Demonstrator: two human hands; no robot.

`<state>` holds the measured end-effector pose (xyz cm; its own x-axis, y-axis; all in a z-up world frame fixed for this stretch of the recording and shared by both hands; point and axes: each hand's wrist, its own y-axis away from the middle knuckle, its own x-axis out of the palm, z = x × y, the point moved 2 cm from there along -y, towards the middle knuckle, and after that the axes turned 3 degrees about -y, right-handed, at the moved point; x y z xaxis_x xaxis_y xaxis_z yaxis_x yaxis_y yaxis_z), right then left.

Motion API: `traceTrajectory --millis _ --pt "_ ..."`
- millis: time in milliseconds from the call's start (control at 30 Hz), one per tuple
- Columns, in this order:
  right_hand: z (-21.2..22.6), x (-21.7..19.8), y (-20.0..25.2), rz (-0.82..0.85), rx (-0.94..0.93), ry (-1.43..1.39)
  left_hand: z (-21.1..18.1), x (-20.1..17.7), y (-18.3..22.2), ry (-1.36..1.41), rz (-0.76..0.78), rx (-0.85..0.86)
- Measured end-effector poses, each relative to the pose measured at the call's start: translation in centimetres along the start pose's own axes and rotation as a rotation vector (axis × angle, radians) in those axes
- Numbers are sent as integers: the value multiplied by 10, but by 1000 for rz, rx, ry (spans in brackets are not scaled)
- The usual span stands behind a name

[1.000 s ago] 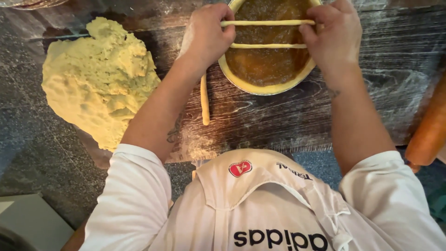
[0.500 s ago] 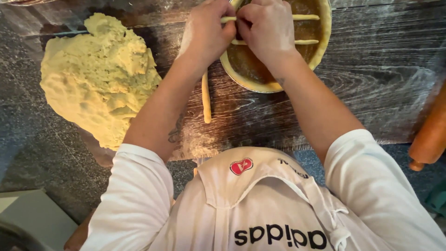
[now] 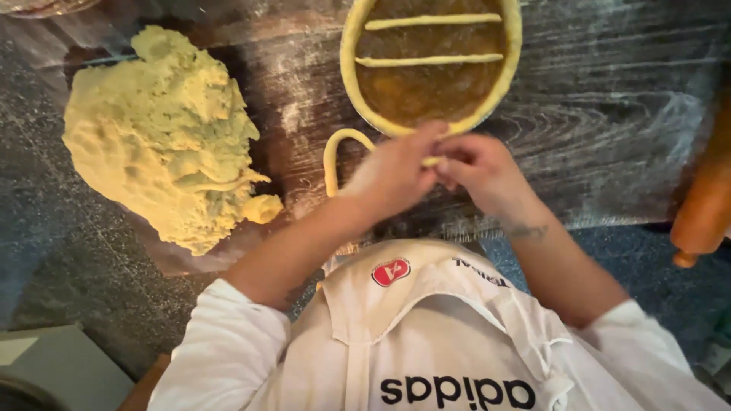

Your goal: Rolling dough into thin strips and arranging them in a lattice pattern on top of a filled pie crust.

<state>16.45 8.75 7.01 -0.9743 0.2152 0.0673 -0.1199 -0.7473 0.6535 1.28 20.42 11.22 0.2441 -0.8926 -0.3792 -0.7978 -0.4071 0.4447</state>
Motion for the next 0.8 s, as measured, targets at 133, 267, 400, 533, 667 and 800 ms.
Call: traceTrajectory --millis 133,267,400,533,667,800 --pt "-68 -53 44 -165 86 -96 -1 82 -5 21 109 125" --pt "-95 -102 54 -285 -41 368 24 128 -7 -195 -36 334" --pt "-128 -151 45 -461 -224 962 53 94 33 -301 -277 243" --pt "-112 -132 40 -461 -639 941 88 77 65 -708 -640 193" --pt "-103 -81 37 -389 -906 1151 122 91 77 -791 -746 163" --pt "-133 -96 19 -486 -1018 1305 154 106 86 -852 -824 169"
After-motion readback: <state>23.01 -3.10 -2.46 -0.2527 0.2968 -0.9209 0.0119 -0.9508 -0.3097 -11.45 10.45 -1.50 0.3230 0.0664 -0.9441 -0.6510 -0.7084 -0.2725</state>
